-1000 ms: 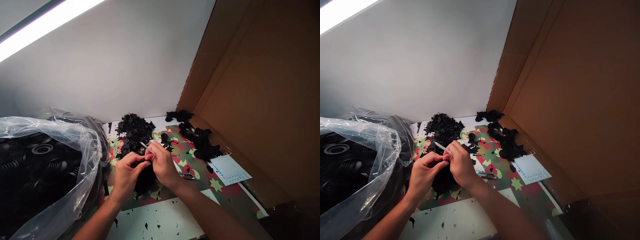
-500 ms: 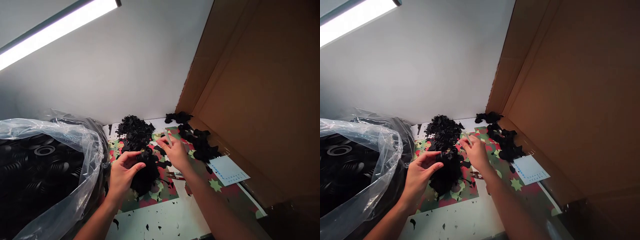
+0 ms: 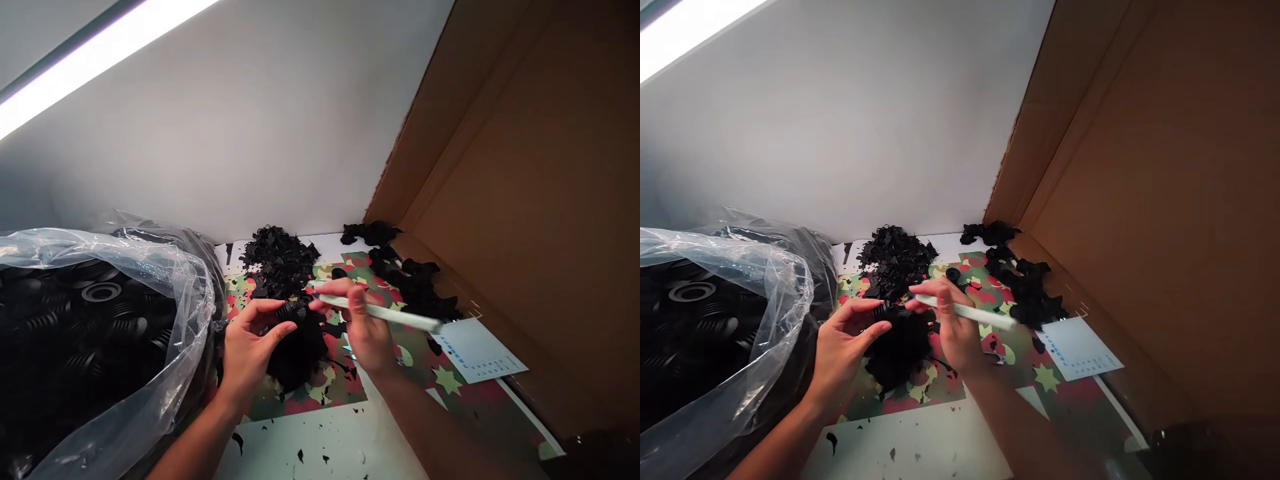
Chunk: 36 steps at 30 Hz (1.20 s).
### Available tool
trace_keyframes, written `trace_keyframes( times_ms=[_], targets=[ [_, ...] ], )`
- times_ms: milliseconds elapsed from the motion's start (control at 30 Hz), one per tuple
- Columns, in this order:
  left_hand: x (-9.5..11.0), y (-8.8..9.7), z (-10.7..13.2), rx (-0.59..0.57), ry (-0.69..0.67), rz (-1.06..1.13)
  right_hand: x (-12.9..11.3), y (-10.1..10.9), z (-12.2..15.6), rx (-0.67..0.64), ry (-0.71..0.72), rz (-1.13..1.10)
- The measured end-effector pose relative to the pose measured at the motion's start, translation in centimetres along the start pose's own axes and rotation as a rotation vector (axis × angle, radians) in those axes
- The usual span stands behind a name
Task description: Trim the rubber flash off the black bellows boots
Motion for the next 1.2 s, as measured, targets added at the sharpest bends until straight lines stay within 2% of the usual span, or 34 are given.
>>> trace_keyframes(
  times_ms=[133, 333, 667, 767, 867, 933, 967, 1033, 1067, 1200],
  targets=[
    [-0.2, 0.5, -0.1, 0.047, 0.031, 0.072, -0.1, -0.9, 0.7, -0.008, 0.005, -0.019],
    [-0.5, 0.9, -0.4, 0.063, 0.036, 0.115, -0.3, -3.0, 1.7, -0.145, 0.081, 0.111],
    [-0.3, 0.4, 0.0, 0.033, 0.01, 0.116, -1.0, -3.6, 2.1, -0.198, 0.155, 0.254],
    [-0.1, 0.5, 0.0, 0.037, -0.043, 0.087, -1.6, -4.2, 2.7, -0.172, 0.251, 0.327],
    [0.3, 0.3, 0.1, 0.022, -0.088, 0.084, -2.6, -4.8, 3.0, -0.146, 0.43, 0.439],
    [0.6, 0.2, 0.2, 0.013, -0.101, 0.105, -2.5, -4.3, 2.3, -0.089, 0.476, 0.536],
    [0.7, 0.3, 0.2, 0.016, -0.107, 0.124, -2.0, -3.5, 1.5, -0.04, 0.442, 0.592],
    [0.7, 0.5, 0.2, 0.021, -0.099, 0.179, -0.2, -1.1, -0.5, 0.084, 0.274, 0.717],
    [0.4, 0.5, 0.0, 0.018, -0.077, 0.215, 1.1, -0.1, -1.5, 0.094, 0.145, 0.789],
    [-1.7, 0.3, -0.6, 0.022, 0.087, 0.353, 3.5, 2.2, -2.8, 0.073, -0.01, 0.84]
  ],
)
Point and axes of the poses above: each hand's wrist, its own z-axis away from the middle knuckle, its own y-axis out of the back of the hand, x = y × z, the point moved 9 cm from there along -z, towards the middle knuckle, and after that the axes turned 4 degrees about -y, right-handed, at the moved point
